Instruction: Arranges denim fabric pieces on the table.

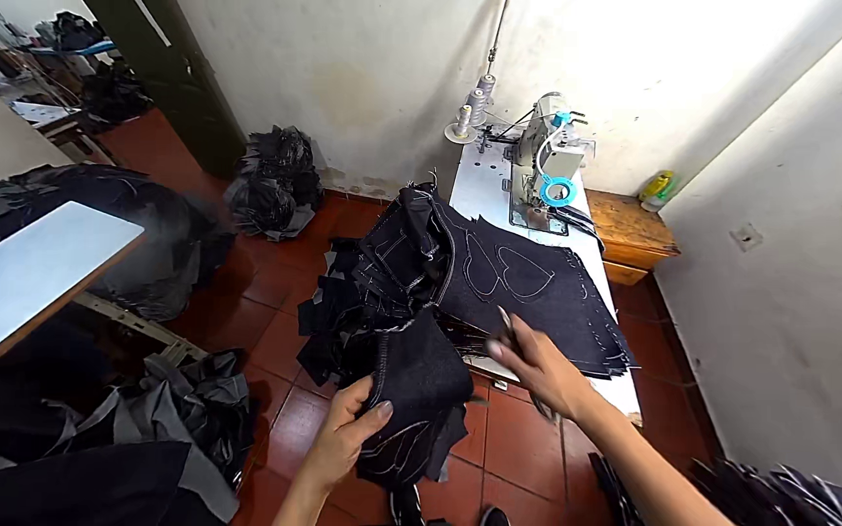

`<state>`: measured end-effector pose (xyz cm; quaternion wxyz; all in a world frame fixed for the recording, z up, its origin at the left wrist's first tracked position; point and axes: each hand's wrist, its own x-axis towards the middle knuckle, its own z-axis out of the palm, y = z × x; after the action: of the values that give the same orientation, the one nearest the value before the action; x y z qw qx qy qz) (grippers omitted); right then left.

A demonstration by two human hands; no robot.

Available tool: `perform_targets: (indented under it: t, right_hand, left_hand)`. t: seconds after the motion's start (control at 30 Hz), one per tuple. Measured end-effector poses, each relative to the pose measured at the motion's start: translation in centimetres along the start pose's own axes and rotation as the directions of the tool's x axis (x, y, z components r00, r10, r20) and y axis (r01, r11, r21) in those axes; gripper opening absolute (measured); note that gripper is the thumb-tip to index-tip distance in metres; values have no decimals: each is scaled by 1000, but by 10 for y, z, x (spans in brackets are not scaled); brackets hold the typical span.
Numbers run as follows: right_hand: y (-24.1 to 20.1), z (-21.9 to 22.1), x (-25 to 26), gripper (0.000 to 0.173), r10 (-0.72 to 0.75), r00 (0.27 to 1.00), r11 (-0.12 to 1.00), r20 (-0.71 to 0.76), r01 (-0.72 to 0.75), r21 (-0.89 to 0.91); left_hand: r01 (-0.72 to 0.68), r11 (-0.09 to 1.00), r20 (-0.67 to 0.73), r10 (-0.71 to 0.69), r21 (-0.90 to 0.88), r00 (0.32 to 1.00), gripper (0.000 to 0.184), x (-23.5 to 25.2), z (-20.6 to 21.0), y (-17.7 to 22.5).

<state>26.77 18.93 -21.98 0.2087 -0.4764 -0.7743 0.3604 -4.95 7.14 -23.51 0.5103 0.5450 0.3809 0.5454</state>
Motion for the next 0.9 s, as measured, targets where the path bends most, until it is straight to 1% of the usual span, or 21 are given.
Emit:
perform_targets:
  t: [0.07,0.1,0.13,0.17,0.23,0.3,0.33,0.37,0.4,0.47,0.5,0.53,0.57,0.63,0.67,0.7,0.77,0.8,0.83,0.87,0.9]
  right_hand:
    - [48,30,-39,94,94,987,965,131,-123,233]
    - [68,50,-57,105,121,973,924,197,-183,336]
    - [81,71,-71,112,131,960,860,248,-235,453]
    - [84,90,-81,110,146,954,767,261,-276,580]
    - [62,112,-84,94,122,969,545,216,-247,801]
    - [22,102,-77,66,113,990,334,80,-114,936]
    - [5,85,-74,51,130,991,304,-22,-18,953]
    - [-4,62,-76,43,143,980,348,-139,81,934]
    - [-6,34,-80,41,149,953,447,-263,173,878]
    - [6,-29,-90,40,150,853,670,-500,284,686]
    - [13,-63,-94,41,160,794,772,-586,269,576]
    - [19,-96,-97,43,177,750,859,-637,198,472]
    - [25,-128,-98,44,187,729,916,-659,112,384]
    - [40,-182,-84,43,224,724,959,-652,-46,279]
    - [53,-204,-68,45,251,731,964,-634,-131,230]
    - [69,-220,-50,49,284,741,959,-608,-218,183]
    - [106,-232,-11,59,374,742,924,-557,-351,153]
    - [127,-227,5,68,433,731,897,-527,-409,169]
    - [146,-216,15,80,493,717,865,-492,-465,190]
    - [159,-202,20,92,549,700,829,-456,-528,187]
    - [162,-189,25,99,593,684,793,-425,-588,161]
  left_hand:
    - [-152,984,-58,147,-97,987,27,-19,5,40]
    - [-220,967,-107,207,-129,972,28,-29,11,64]
    - [-278,950,-154,257,-142,954,29,-38,19,90]
    - [-323,937,-202,294,-134,934,29,-45,29,114]
    - [-392,915,-254,358,-93,898,29,-51,47,150]
    - [-438,898,-281,408,-49,869,29,-46,59,164]
    - [-458,889,-309,438,9,844,29,-39,63,165]
    - [-479,872,-330,482,95,812,28,-28,64,164]
    - [-508,838,-325,546,200,772,26,-15,63,160]
    - [-544,719,-261,677,432,688,23,20,62,150]
    - [-544,657,-224,721,521,656,21,39,65,146]
    - [-526,607,-206,748,596,631,18,58,72,142]
    - [-490,579,-211,759,652,616,14,79,81,137]
    - [-362,561,-243,733,744,635,10,128,102,127]
    - [-264,553,-257,691,791,676,20,154,112,120]
    - [-154,537,-261,617,830,742,30,179,119,111]
    - [71,465,-262,360,882,895,43,224,125,86]
    - [190,401,-292,208,896,934,45,242,123,68]
    - [292,313,-334,88,904,939,46,255,119,46]
    - [369,232,-378,-3,900,926,48,263,114,24]
    - [417,168,-412,-63,893,909,50,270,107,6]
